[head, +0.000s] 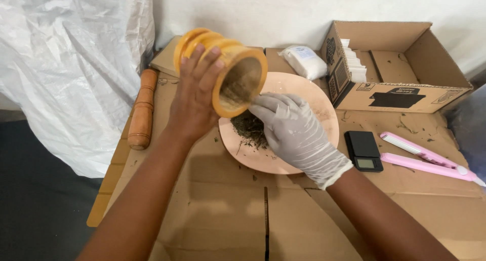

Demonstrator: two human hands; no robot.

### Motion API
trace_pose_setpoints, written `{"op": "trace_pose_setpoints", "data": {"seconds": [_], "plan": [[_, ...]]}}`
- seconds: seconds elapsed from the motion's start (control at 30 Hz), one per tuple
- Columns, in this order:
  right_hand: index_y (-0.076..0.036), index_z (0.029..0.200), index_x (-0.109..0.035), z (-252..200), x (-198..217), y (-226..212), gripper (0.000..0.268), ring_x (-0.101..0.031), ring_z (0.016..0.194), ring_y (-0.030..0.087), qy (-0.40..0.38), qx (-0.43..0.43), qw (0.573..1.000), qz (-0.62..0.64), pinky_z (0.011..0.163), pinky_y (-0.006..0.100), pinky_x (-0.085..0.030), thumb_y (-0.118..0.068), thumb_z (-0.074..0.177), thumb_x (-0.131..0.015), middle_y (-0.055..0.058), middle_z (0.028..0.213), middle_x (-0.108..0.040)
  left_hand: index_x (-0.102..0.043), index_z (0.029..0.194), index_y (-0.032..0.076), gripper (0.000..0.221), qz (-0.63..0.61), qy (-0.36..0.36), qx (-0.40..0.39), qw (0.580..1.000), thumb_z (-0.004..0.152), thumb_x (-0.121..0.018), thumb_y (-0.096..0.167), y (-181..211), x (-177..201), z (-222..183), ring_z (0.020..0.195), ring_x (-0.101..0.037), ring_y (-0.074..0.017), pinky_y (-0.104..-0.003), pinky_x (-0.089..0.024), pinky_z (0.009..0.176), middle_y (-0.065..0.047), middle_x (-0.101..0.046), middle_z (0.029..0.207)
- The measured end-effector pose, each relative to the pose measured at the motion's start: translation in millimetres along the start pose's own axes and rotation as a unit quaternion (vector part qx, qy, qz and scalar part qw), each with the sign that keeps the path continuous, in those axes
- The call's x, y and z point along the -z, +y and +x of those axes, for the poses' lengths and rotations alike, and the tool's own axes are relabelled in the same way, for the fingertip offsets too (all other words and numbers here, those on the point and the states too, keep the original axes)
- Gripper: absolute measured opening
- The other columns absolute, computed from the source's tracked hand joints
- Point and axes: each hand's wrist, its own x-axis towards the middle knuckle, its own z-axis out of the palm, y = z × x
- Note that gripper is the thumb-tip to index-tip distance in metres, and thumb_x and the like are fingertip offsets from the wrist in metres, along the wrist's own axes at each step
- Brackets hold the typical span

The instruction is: Emptying dried leaves from a wooden mortar onto a plate and sorting through them by hand to remove stems or debris.

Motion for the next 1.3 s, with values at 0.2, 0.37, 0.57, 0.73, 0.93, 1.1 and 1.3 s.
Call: {"op": "trace_pose_setpoints", "data": {"seconds": [0.2, 0.37, 0.57, 0.73, 0.93, 1.1, 1.3], "plan": [[-0.028, 0.148, -0.051, 27, -21, -26, 0.066, -0.037, 0.150, 0.016, -0.248, -0.112, 0.952, -0.142, 0.119, 0.046, -0.023, -0.017, 0.085, -0.067, -0.006, 0.154, -0.052, -0.047, 0.155, 0.012, 0.050, 0.086, -0.007, -0.066, 0.994, 0.107, -0.062, 0.015, -3, -26, -17, 0.144, -0.046, -0.0457, -0.054, -0.023, 0.125, -0.015, -0.050, 0.157], [-0.024, 0.099, -0.075, -11, -21, 5, 0.025, -0.069, 0.108, 0.019, 0.007, -0.047, 0.998, -0.035, 0.095, 0.038, -0.048, -0.010, 0.082, -0.063, -0.005, 0.098, -0.071, -0.044, 0.155, 0.009, 0.052, 0.066, 0.000, -0.018, 0.998, 0.107, -0.062, 0.016, 4, -7, -8, 0.145, -0.045, -0.0483, -0.055, -0.023, 0.125, -0.017, -0.048, 0.158], [-0.016, 0.118, -0.070, 31, -26, -21, 0.038, -0.066, 0.120, 0.022, -0.021, -0.007, 0.994, -0.103, 0.108, 0.042, -0.040, 0.000, 0.085, -0.059, 0.005, 0.119, -0.073, -0.048, 0.153, 0.010, 0.048, 0.080, 0.009, -0.058, 0.995, 0.106, -0.058, 0.009, 7, -22, -13, 0.142, -0.048, -0.0481, -0.056, -0.024, 0.124, -0.017, -0.051, 0.156], [-0.013, 0.101, -0.074, 13, -39, -7, 0.025, -0.074, 0.102, 0.025, -0.118, -0.027, 0.990, -0.078, 0.107, 0.042, -0.046, -0.002, 0.083, -0.061, 0.006, 0.099, -0.077, -0.049, 0.153, 0.014, 0.050, 0.083, 0.001, -0.088, 0.993, 0.105, -0.057, 0.005, 2, -28, -21, 0.143, -0.048, -0.0448, -0.055, -0.024, 0.124, -0.014, -0.051, 0.157], [-0.019, 0.100, -0.075, -19, -7, 8, 0.018, -0.072, 0.103, 0.020, -0.063, -0.084, 0.993, 0.050, 0.100, 0.041, -0.048, -0.013, 0.086, -0.066, 0.001, 0.102, -0.075, -0.039, 0.157, 0.011, 0.063, 0.031, 0.006, 0.020, 0.999, 0.104, -0.072, 0.011, 11, 1, -8, 0.148, -0.037, -0.0500, -0.063, -0.022, 0.123, -0.019, -0.044, 0.160], [-0.028, 0.104, -0.078, -25, -30, 12, 0.011, -0.072, 0.105, 0.012, 0.070, -0.110, 0.989, 0.076, 0.104, 0.036, -0.041, -0.031, 0.094, -0.077, -0.009, 0.094, -0.075, -0.030, 0.155, 0.001, 0.109, -0.088, 0.027, 0.197, 0.976, 0.076, -0.103, 0.020, 26, 28, -4, 0.147, -0.038, -0.0499, -0.059, -0.029, 0.126, -0.024, -0.040, 0.157], [-0.028, 0.102, -0.078, -11, -18, -1, 0.011, -0.071, 0.112, 0.016, 0.005, -0.162, 0.975, 0.151, 0.105, 0.037, -0.040, -0.033, 0.092, -0.077, -0.007, 0.113, -0.077, -0.023, 0.154, -0.003, 0.123, -0.156, 0.081, 0.314, 0.933, 0.067, -0.107, 0.018, 48, 41, 2, 0.144, -0.043, -0.0463, -0.062, -0.034, 0.123, -0.027, -0.041, 0.149]]}}
